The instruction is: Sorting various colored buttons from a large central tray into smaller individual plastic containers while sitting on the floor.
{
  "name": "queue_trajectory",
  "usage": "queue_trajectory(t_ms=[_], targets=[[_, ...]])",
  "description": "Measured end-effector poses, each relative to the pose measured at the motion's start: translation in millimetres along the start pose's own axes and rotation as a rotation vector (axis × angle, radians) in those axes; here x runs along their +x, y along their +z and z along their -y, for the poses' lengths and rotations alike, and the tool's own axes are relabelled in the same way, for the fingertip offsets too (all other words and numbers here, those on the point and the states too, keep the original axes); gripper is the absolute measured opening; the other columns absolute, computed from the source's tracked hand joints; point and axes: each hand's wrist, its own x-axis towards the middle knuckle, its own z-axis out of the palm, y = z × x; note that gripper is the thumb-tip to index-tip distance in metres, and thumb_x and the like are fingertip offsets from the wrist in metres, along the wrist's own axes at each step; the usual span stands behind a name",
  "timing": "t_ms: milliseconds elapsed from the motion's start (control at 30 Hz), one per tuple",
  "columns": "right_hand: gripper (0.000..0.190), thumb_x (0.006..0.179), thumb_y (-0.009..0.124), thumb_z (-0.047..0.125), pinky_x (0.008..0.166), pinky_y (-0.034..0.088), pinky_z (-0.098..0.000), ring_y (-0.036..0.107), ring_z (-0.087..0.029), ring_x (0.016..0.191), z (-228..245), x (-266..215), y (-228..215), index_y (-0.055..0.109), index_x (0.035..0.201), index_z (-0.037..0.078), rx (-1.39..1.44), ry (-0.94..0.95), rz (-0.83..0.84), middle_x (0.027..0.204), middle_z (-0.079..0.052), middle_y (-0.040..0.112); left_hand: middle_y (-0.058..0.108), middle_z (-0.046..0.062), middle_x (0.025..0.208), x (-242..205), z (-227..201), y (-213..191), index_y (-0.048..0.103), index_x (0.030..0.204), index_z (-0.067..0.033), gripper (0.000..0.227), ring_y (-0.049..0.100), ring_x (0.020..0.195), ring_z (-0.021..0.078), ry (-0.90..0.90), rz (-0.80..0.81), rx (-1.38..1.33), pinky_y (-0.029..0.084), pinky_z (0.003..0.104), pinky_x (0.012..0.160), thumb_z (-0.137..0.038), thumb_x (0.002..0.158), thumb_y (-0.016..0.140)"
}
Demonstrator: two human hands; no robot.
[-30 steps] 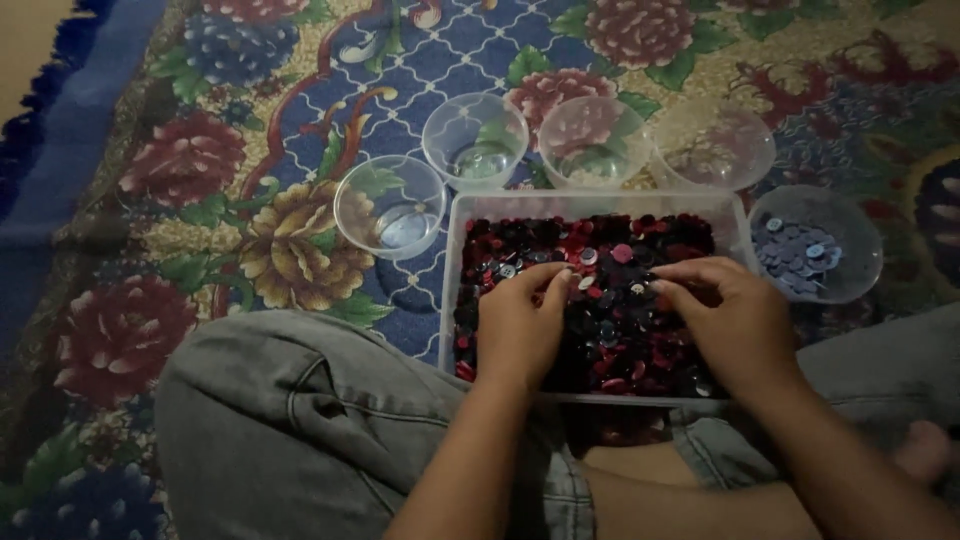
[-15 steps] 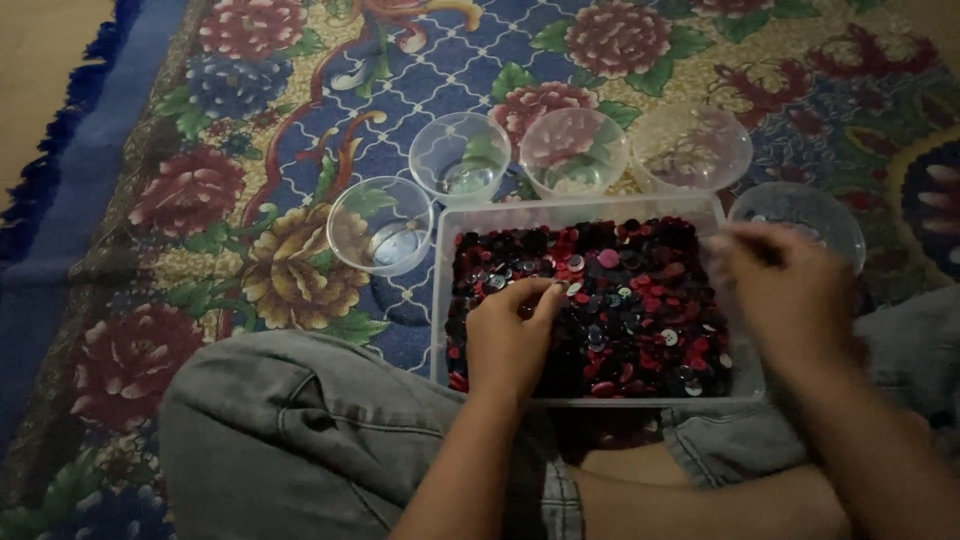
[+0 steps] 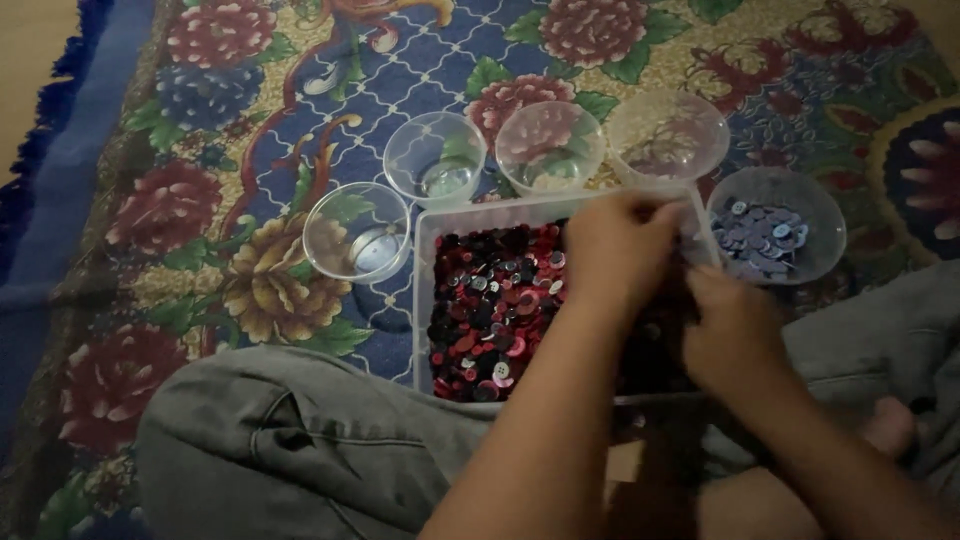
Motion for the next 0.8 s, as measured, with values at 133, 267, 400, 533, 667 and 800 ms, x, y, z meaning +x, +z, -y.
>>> queue_trajectory(t_ms=[133, 267, 400, 533, 667, 800], targets=[[0.017, 0.082, 0.067, 0.008, 0.066, 0.052, -0.0432, 0.069, -0.033, 0.068, 21.9, 2.4, -14.4, 0.071, 0.096, -0.001, 0.179, 0.201, 0.113, 0.085, -0.017, 0.076, 0.08, 0.008, 0.095, -2.1, -12.6, -9.5, 0.079, 0.107, -0.0106, 0.032, 0.076, 0.082, 0.0233, 0.014, 0.131, -0.089, 0.06, 0.033, 0.078, -0.028, 0.084, 0.067], [0.037, 0.078, 0.051, -0.004, 0.06, 0.049, -0.0383, 0.061, -0.031, 0.062, 34.8, 8.1, -19.1, 0.077, 0.102, 0.008, 0.13, 0.098, 0.041, 0.092, -0.01, 0.077, 0.08, 0.004, 0.094, -15.5, 37.2, -26.3, 0.08, 0.106, -0.0182, 0.033, 0.075, 0.083, 0.0268, -0.13, 0.091, 0.148, 0.058, 0.038, 0.076, -0.037, 0.084, 0.063], [0.039, 0.077, 0.049, -0.005, 0.046, 0.039, -0.0318, 0.046, -0.021, 0.045, 49.4, 14.0, -26.3, 0.081, 0.096, 0.009, 0.215, 0.216, 0.136, 0.086, -0.005, 0.077, 0.077, 0.004, 0.102, -42.8, 71.4, -65.0, 0.08, 0.11, -0.0313, 0.028, 0.072, 0.094, 0.0328, -0.411, 0.097, 0.426, 0.058, 0.045, 0.086, -0.035, 0.084, 0.069], [0.039, 0.08, 0.05, -0.005, 0.044, 0.038, -0.0317, 0.045, -0.019, 0.043, 52.3, 17.6, -24.1, 0.081, 0.099, 0.01, 0.194, 0.247, 0.176, 0.085, -0.006, 0.078, 0.07, 0.009, 0.111, -55.5, 122.9, -69.5, 0.077, 0.1, -0.0139, 0.021, 0.059, 0.103, 0.0335, -0.16, -0.111, 0.411, 0.051, 0.044, 0.09, -0.022, 0.084, 0.067], [0.041, 0.08, 0.051, -0.004, 0.046, 0.04, -0.0343, 0.047, -0.022, 0.045, 50.5, 19.8, -19.1, 0.08, 0.102, 0.014, 0.118, 0.255, 0.208, 0.092, -0.006, 0.077, 0.07, 0.012, 0.107, -51.8, 123.7, -64.0, 0.074, 0.104, -0.0136, 0.022, 0.06, 0.099, 0.0364, -0.129, -0.185, 0.497, 0.05, 0.048, 0.087, -0.019, 0.084, 0.066], [0.039, 0.08, 0.052, -0.003, 0.05, 0.043, -0.0361, 0.049, -0.023, 0.046, 47.2, 18.6, -14.5, 0.08, 0.101, 0.014, 0.129, 0.232, 0.189, 0.094, -0.005, 0.076, 0.071, 0.009, 0.109, -43.5, 111.0, -55.2, 0.074, 0.108, -0.0182, 0.026, 0.059, 0.1, 0.0356, -0.148, -0.22, 0.529, 0.046, 0.05, 0.088, -0.031, 0.087, 0.066]])
